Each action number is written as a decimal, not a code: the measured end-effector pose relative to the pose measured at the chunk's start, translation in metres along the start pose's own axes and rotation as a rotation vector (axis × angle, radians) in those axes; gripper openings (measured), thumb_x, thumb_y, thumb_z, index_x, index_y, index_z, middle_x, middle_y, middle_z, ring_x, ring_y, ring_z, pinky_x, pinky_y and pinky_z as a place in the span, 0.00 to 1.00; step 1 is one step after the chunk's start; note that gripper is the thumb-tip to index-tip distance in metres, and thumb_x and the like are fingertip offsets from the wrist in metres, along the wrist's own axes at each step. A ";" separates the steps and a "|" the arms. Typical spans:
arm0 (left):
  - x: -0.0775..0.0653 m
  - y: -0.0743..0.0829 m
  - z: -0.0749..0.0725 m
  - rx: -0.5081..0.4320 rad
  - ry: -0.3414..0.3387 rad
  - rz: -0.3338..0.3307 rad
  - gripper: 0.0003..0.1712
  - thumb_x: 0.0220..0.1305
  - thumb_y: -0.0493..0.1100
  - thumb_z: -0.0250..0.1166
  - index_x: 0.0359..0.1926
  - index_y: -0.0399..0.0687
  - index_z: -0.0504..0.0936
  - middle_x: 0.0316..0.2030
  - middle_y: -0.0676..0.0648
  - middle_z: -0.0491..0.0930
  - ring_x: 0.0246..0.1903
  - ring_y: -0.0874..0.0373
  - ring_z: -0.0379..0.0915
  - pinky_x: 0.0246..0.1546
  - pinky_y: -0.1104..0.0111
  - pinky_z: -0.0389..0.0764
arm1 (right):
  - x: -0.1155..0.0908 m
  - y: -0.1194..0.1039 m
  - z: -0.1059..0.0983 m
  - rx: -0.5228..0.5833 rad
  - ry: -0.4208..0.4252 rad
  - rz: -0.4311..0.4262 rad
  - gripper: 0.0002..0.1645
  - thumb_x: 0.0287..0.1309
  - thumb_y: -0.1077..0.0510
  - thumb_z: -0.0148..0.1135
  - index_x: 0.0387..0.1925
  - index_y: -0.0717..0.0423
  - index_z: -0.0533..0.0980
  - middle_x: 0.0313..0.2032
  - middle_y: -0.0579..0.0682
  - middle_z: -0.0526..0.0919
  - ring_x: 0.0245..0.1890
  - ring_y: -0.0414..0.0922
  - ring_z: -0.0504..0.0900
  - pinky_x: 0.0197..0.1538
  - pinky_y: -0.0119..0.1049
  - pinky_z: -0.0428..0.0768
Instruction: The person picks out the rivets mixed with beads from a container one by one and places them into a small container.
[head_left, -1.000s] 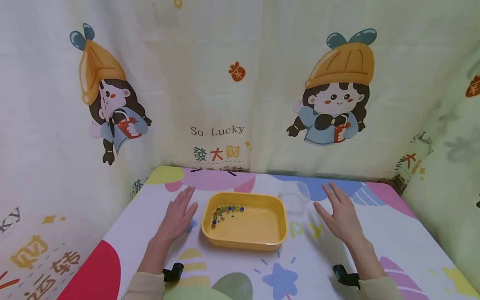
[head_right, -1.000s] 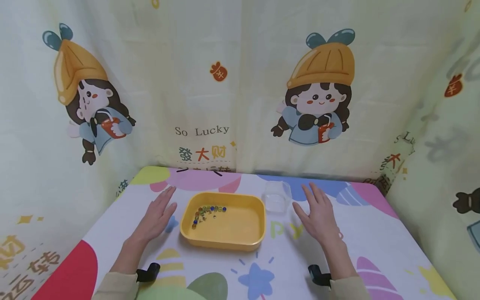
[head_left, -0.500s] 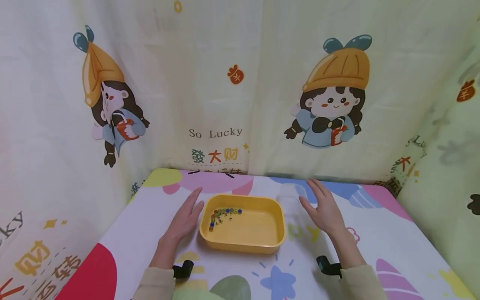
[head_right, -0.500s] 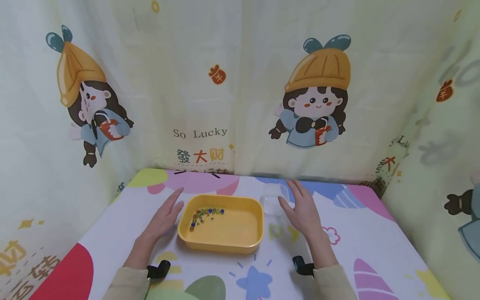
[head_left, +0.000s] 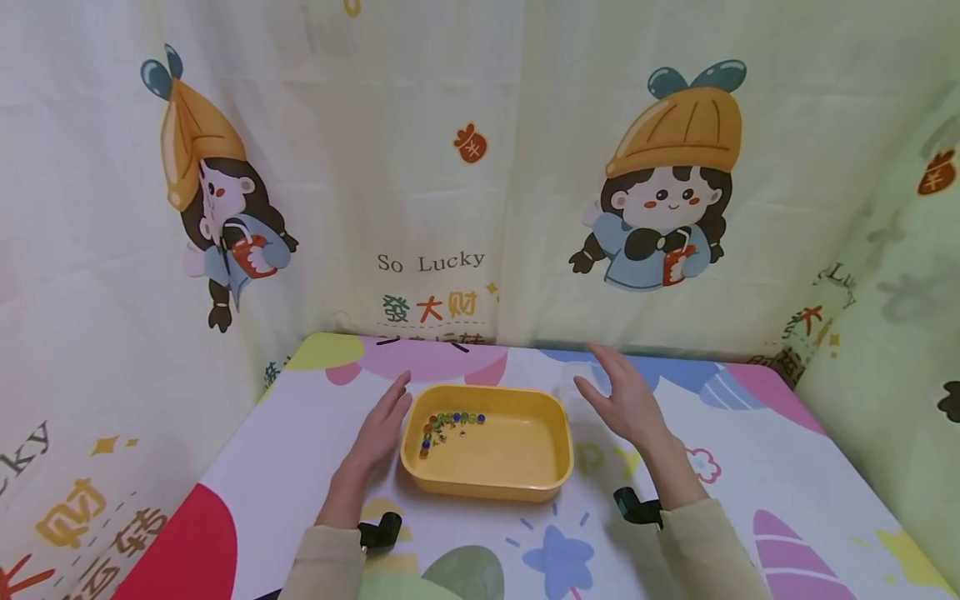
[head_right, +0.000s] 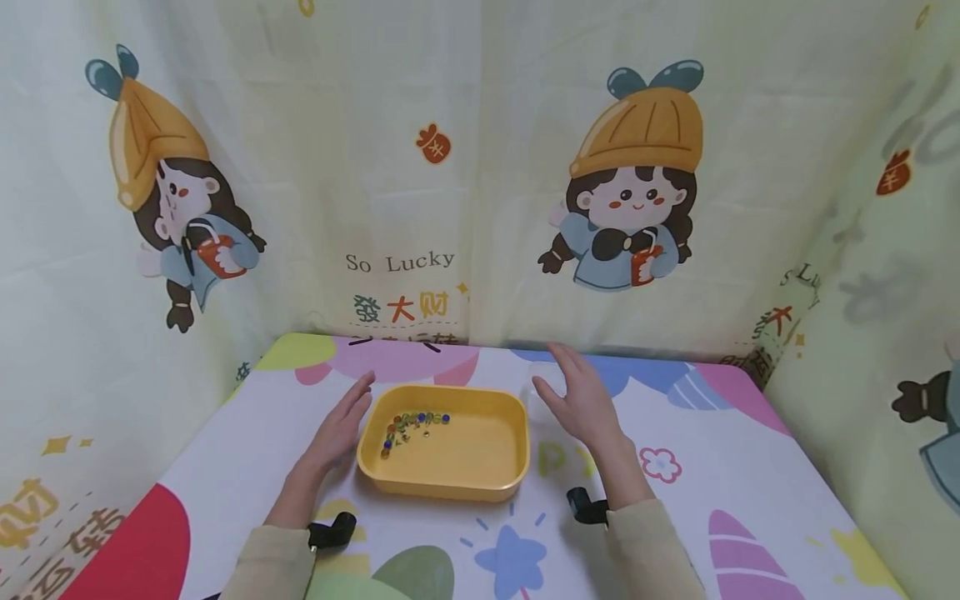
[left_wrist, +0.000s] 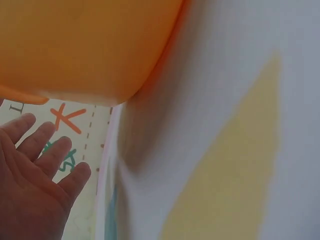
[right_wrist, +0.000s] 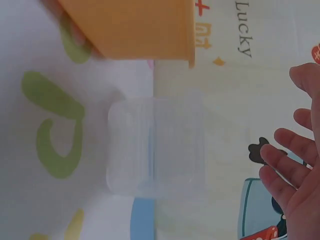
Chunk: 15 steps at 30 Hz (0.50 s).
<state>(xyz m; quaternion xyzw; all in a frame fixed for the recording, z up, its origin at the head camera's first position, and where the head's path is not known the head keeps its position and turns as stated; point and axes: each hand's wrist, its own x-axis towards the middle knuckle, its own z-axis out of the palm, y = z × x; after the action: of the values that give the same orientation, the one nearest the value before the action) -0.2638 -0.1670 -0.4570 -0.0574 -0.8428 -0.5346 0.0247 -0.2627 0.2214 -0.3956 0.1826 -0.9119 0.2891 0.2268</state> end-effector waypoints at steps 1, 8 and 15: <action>0.000 0.001 0.001 -0.007 -0.002 -0.007 0.34 0.81 0.56 0.43 0.80 0.51 0.53 0.78 0.47 0.53 0.75 0.45 0.48 0.74 0.49 0.48 | 0.001 -0.001 0.001 -0.003 -0.008 0.008 0.37 0.65 0.53 0.66 0.70 0.62 0.67 0.67 0.62 0.70 0.66 0.62 0.68 0.66 0.62 0.67; 0.001 0.002 0.008 -0.078 -0.017 -0.028 0.33 0.80 0.57 0.43 0.80 0.54 0.54 0.78 0.50 0.54 0.76 0.48 0.47 0.74 0.50 0.46 | 0.006 -0.010 0.005 -0.004 -0.044 0.032 0.38 0.66 0.51 0.65 0.72 0.60 0.66 0.69 0.62 0.69 0.67 0.62 0.68 0.66 0.62 0.68; 0.002 -0.001 0.012 -0.170 -0.025 -0.063 0.33 0.81 0.56 0.44 0.79 0.53 0.56 0.77 0.50 0.55 0.76 0.49 0.47 0.74 0.51 0.45 | 0.012 -0.016 0.010 -0.005 -0.058 0.028 0.37 0.67 0.49 0.65 0.72 0.58 0.66 0.69 0.60 0.69 0.65 0.61 0.71 0.64 0.61 0.70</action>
<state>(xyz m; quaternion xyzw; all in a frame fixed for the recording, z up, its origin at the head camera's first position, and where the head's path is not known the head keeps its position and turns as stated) -0.2655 -0.1562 -0.4628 -0.0395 -0.7961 -0.6038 -0.0074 -0.2677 0.2007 -0.3893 0.1777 -0.9213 0.2845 0.1965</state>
